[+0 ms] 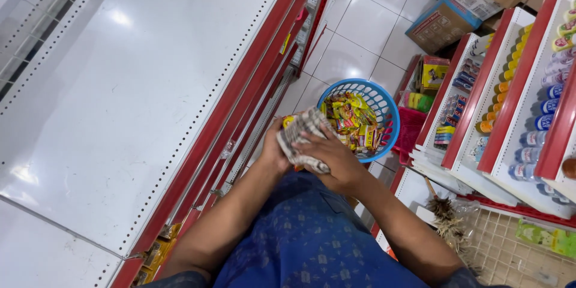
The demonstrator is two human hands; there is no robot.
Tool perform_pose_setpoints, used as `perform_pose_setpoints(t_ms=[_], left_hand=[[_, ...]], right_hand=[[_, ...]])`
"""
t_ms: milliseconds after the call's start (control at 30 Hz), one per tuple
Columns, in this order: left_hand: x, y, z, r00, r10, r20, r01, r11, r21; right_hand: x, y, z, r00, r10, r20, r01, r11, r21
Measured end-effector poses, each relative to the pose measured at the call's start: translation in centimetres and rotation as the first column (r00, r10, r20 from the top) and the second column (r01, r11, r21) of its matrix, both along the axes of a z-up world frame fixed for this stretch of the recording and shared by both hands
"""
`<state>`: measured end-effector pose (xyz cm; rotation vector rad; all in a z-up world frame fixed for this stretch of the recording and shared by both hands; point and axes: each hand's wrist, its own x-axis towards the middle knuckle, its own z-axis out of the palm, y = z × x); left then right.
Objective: The person takes instant noodle packets one at a time from a blue basket, wipes each packet with a checkered cloth, and places the wiped packets onto a store shelf, arranging them next to other noodle packets already displayed.
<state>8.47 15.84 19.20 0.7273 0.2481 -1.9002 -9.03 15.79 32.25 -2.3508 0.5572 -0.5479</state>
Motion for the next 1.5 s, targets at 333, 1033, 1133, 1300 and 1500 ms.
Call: perform_pose_setpoints(t_ms=[333,1033,1133,1300,1500], left_hand=[[1.4,-1.8,4.0,0.961,0.274,0.044,-0.272,0.961,-0.052],[8.9,-15.3,16.7,-0.136,0.398,0.907,0.175,0.911,-0.374],[10.0,-18.8,15.8,-0.307,0.344,0.888,0.109,0.939,-0.326],[11.0,-22.2,14.6,-0.4,0.169,0.901,-0.029,0.98,-0.196],[10.5,-23.1,14.1,-0.638,0.202,0.743,-0.046,0.953,-0.299]], right_hand=[[-2.7,0.4,-1.5,0.9,-0.417,0.127,0.41,0.909,0.079],[6.1,-30.7,3.1,0.927,-0.352,0.129,0.223,0.795,0.565],[9.5,-34.2,4.2,0.953,-0.221,0.206,0.246,0.964,-0.101],[13.2,-37.7,4.5,0.963,-0.202,0.178,0.21,0.977,-0.026],[14.4,-37.8,4.4,0.887,-0.258,0.383,0.356,0.91,-0.212]])
